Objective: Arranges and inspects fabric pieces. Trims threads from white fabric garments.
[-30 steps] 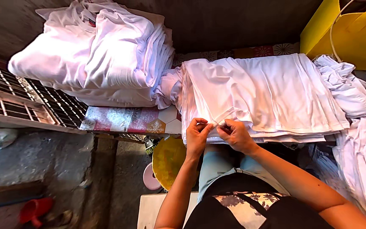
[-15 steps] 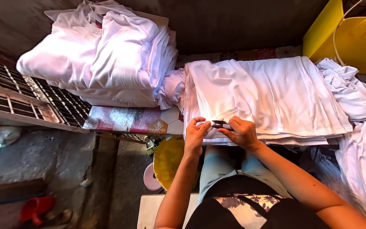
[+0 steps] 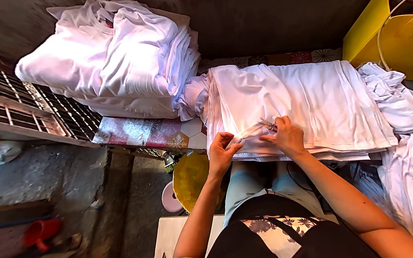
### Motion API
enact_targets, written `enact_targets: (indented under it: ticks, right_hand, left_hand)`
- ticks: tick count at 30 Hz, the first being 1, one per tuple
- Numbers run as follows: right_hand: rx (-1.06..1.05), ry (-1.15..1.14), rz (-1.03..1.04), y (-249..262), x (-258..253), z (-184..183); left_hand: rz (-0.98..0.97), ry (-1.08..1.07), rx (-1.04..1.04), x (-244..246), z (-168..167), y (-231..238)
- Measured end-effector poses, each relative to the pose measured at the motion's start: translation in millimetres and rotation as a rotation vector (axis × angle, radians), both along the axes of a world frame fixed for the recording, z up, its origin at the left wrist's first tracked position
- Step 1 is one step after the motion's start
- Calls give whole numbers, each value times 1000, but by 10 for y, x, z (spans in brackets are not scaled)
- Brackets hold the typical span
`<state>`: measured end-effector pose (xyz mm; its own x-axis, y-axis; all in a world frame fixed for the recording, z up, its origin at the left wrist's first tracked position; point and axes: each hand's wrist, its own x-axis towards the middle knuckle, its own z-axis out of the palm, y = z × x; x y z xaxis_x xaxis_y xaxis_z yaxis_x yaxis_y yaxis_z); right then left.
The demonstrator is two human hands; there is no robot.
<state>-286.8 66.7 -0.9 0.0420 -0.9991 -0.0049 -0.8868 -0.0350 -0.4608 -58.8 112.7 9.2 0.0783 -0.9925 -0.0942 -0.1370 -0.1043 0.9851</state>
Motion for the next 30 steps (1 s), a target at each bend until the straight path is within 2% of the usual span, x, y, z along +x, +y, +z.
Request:
enact_targets:
  ticks: [1, 3, 6, 8, 11, 14, 16, 17, 19, 21, 23, 25, 27, 28, 30]
  right_hand:
    - [45, 17, 0, 15, -28, -55]
    - [-88, -2, -8, 62, -163, -170]
    - [-308, -37, -87, 80, -546, -122]
    - [-283, 14, -180, 111, -838, -43]
    - [-135, 55, -329, 239, -1106, -7]
    - [-300, -136, -224, 450, -931, -1]
    - [-256, -389, -55, 550, -664, -31]
    - [-190, -534, 13, 552, -516, -46]
    - [-115, -752, 114, 526, -220, -98]
    - [-162, -750, 226, 454, 26, -130]
    - [-199, -579, 319, 346, 207, -128]
    - [-43, -545, 337, 183, 274, -117]
    - [263, -693, 286, -45, 217, -77]
    - [335, -769, 216, -124, 190, -88]
    - [240, -742, 65, -130, 183, -59]
  left_hand:
    - [-23, -122, -60, 6, -95, 36]
    - [-2, -323, -193, 12, -265, 105]
    - [101, -482, -373, 79, -404, 197]
    - [102, -589, -549, 150, -523, 246]
    - [-9, -662, -550, 223, -681, 364]
    - [4, -678, -502, 236, -728, 365]
    - [-44, -595, -488, 214, -700, 325]
    - [-68, -502, -465, 186, -663, 274]
    - [-80, -235, -292, 114, -535, 191]
    - [-36, -10, -131, 48, -373, 125]
    - [-22, 80, -91, 20, -257, 75]
    - [-29, 98, -59, 30, -185, 28]
    - [-36, 125, 30, 88, -116, -27]
    - [-36, 149, 74, 114, -96, -42]
    - [-15, 191, 131, 117, -76, -58]
